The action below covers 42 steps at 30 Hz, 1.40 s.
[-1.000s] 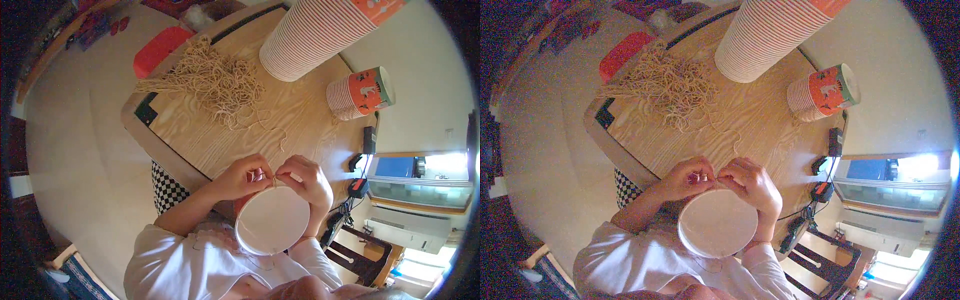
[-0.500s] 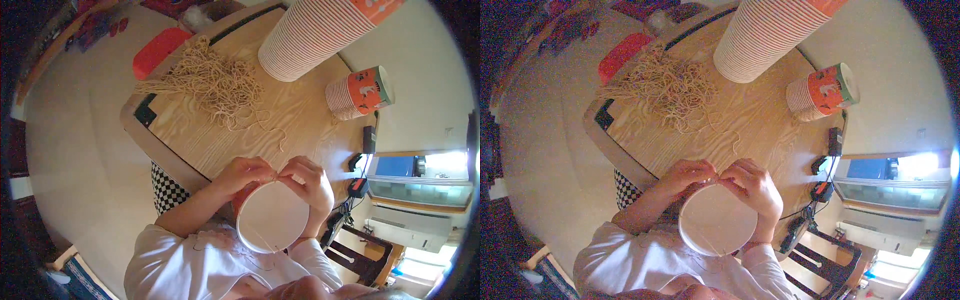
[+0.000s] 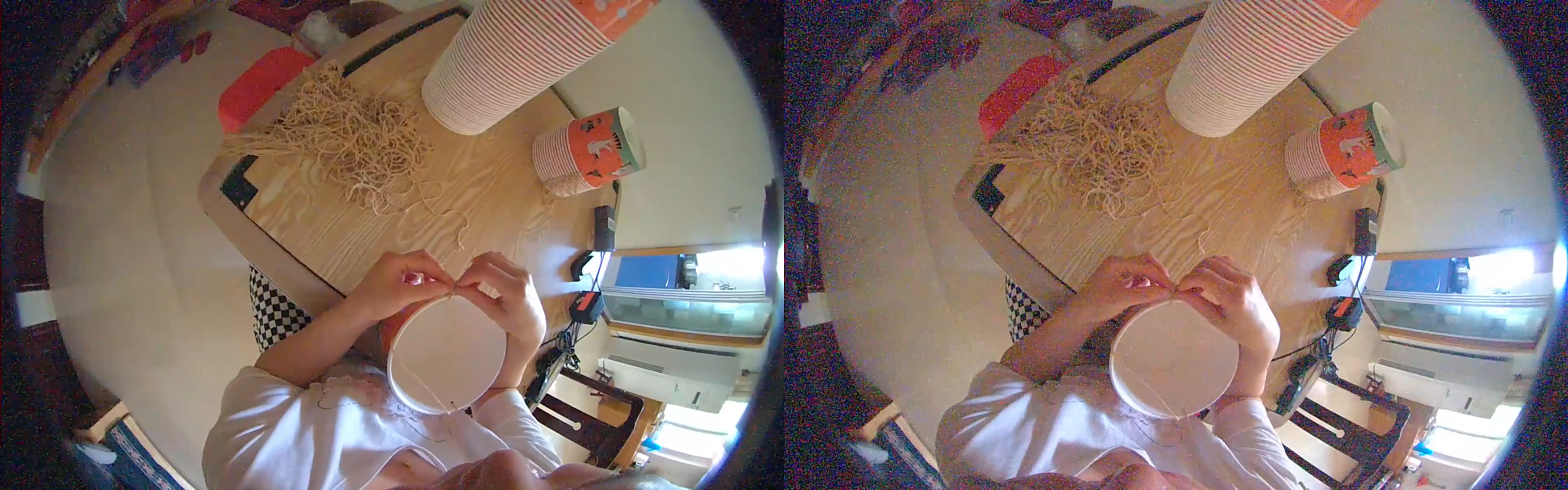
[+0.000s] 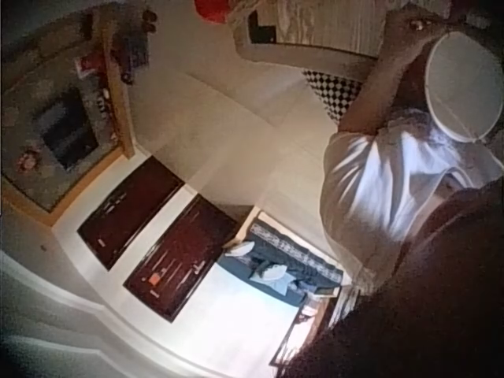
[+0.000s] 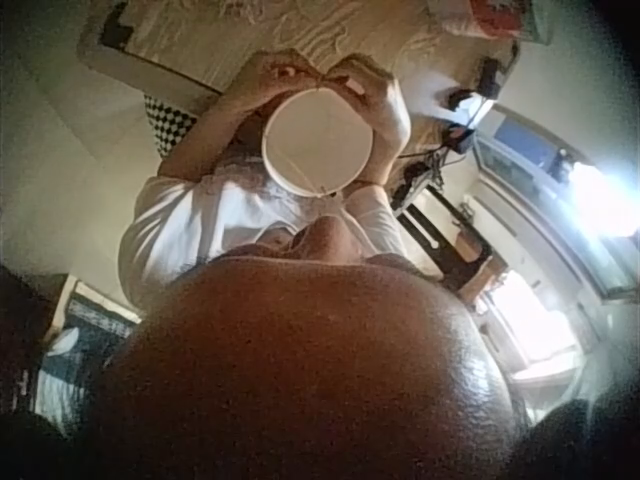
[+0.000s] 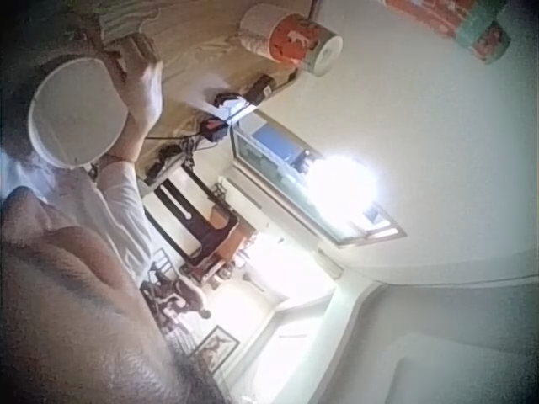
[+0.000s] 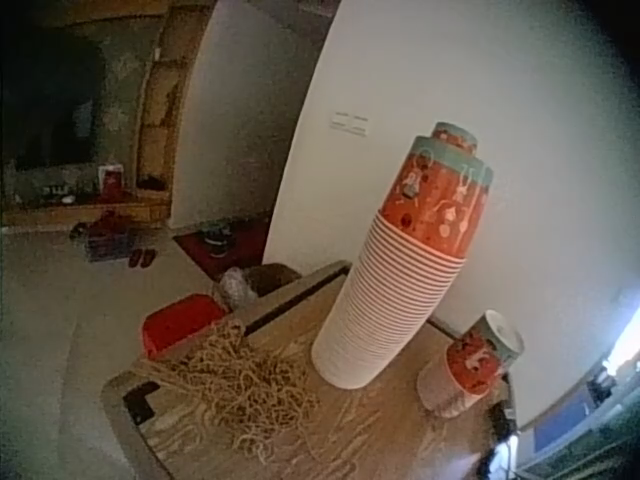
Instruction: Threading or tying string through holes in a paper cup at a table.
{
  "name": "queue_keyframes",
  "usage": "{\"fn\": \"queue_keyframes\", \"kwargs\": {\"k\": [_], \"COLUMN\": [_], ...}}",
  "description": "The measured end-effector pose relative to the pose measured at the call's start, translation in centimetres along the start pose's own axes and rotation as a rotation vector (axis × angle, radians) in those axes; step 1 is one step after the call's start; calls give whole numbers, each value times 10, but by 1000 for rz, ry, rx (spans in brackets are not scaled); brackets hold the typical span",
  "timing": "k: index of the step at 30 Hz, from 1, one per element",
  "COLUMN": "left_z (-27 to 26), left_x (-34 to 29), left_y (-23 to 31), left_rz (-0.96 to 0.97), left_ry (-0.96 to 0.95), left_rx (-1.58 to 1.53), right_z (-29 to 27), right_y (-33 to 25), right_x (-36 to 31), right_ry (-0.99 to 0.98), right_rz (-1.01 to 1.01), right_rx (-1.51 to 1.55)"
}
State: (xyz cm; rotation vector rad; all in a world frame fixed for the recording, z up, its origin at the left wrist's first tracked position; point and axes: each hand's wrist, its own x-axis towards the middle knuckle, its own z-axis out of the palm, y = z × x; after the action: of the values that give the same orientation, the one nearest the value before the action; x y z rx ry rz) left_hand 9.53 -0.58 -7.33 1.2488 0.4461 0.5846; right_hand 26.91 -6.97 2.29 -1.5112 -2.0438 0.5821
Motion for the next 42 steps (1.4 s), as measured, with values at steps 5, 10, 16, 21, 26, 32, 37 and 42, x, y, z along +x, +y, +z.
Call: {"fn": "queue_keyframes", "kwargs": {"k": [5, 10, 16, 21, 26, 32, 37, 42], "left_z": [0, -1, -2, 0, -4, -5, -4, -6], "left_x": [4, 8, 8, 6, 5, -1, -1, -1], "left_y": [1, -8, -12, -3, 3, -7, -8, -3], "left_rz": [-7, -50, -64, -88, -175, -175, -173, -137], "left_ry": [-42, -94, -116, -77, -53, -2, -18, 7], "left_rx": [-99, -164, -203, -272, -254, -328, -422, -298], "right_z": [0, -1, 0, 0, 2, -5, -3, -6], "right_y": [2, 5, 4, 8, 3, 1, 2, 1], "right_x": [0, 0, 2, 3, 0, 5, 7, 3], "right_ry": [6, -5, -35, -11, 1, -173, -248, -215], "right_rz": [-6, 28, 80, -59, 48, -85, -82, -35], "right_rx": [27, 77, 72, 38, 73, 158, 233, 205]}}
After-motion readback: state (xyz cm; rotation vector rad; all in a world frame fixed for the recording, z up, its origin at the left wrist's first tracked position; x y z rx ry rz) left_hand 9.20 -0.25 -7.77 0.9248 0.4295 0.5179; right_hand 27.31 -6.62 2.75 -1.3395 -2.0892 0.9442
